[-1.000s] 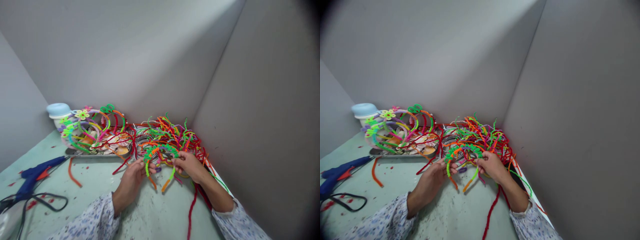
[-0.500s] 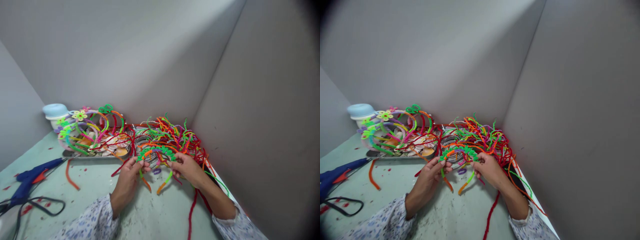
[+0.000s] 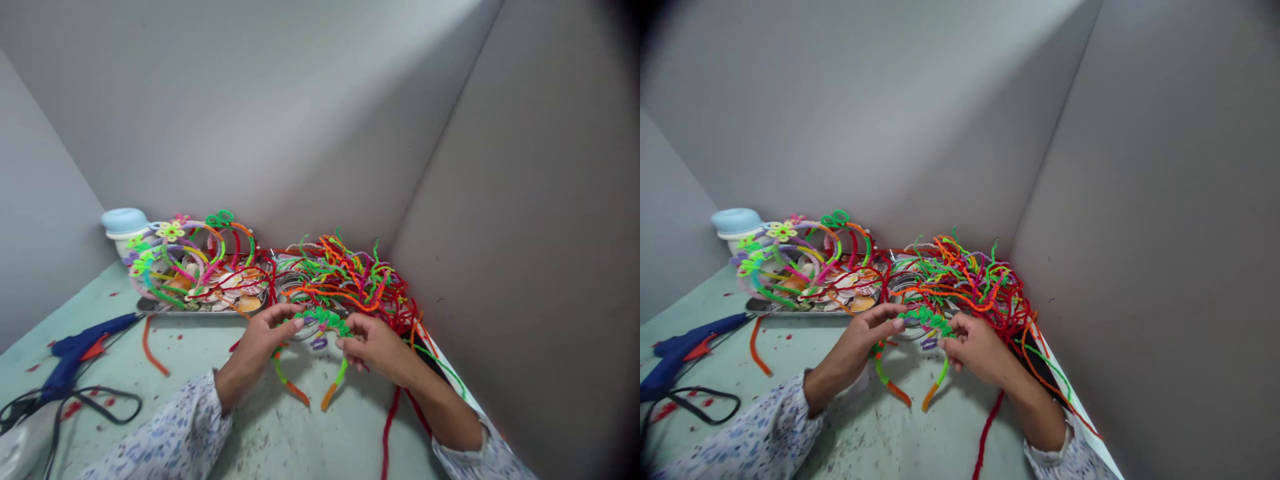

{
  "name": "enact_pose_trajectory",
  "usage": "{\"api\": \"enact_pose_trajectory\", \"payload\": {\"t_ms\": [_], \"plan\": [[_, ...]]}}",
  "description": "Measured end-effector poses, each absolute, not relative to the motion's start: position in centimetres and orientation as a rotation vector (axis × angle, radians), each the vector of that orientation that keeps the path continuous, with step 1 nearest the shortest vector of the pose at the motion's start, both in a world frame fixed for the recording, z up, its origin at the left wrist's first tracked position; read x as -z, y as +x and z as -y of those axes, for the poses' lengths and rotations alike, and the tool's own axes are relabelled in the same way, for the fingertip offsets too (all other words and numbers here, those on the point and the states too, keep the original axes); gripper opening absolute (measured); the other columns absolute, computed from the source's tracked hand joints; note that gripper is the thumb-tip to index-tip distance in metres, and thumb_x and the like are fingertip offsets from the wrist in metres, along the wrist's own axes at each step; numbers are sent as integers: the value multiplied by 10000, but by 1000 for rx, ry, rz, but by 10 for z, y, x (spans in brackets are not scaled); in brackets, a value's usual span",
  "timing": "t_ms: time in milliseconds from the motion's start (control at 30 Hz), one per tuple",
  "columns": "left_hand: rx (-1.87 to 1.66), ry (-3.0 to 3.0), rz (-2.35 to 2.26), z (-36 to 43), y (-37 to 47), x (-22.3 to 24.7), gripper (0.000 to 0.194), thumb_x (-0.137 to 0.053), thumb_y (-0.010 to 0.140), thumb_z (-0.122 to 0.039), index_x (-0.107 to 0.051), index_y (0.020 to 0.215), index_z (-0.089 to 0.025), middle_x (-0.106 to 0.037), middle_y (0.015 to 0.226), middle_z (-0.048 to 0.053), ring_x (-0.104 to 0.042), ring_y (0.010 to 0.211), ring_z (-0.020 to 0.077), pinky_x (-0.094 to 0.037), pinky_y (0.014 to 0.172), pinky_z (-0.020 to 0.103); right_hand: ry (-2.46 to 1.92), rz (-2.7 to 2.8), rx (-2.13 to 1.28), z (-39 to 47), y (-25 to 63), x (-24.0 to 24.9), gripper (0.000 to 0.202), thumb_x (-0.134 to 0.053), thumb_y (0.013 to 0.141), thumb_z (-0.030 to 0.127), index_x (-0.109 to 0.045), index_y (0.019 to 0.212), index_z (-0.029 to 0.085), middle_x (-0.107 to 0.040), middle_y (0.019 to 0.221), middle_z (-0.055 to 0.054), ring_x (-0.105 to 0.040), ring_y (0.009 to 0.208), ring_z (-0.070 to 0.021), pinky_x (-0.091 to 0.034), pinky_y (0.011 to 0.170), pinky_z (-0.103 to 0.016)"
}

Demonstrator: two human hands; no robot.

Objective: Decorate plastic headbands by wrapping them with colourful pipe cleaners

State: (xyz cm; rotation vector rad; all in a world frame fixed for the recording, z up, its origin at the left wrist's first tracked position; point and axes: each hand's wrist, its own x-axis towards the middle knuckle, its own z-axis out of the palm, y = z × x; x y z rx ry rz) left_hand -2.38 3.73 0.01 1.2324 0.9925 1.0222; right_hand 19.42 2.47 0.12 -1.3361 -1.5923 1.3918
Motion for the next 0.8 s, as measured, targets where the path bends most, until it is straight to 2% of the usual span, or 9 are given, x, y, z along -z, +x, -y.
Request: {"api": "enact_pose_trajectory", "payload": {"t_ms": [200, 800], "plan": [[-959, 1348, -1088, -35, -23, -7, 273, -698, 714, -346, -674, 929, -180, -666, 841, 21, -566, 730, 148, -424, 657, 229, -1309, 1630, -1396, -22, 190, -4, 128, -598, 746, 235, -477, 735, 194, -505, 484, 88, -440, 396, -67, -323, 403, -182], [-1006, 1502, -1168, -37, -22, 0, 249, -691, 698, -372, -715, 869, -193, -690, 817, 43, -585, 734, 183, -446, 648, 259, -1317, 1600, -1462, -23, 192, -1, 140, -606, 732, 269, -504, 771, 181, -538, 519, 71, -471, 409, -75, -362, 418, -191]]}}
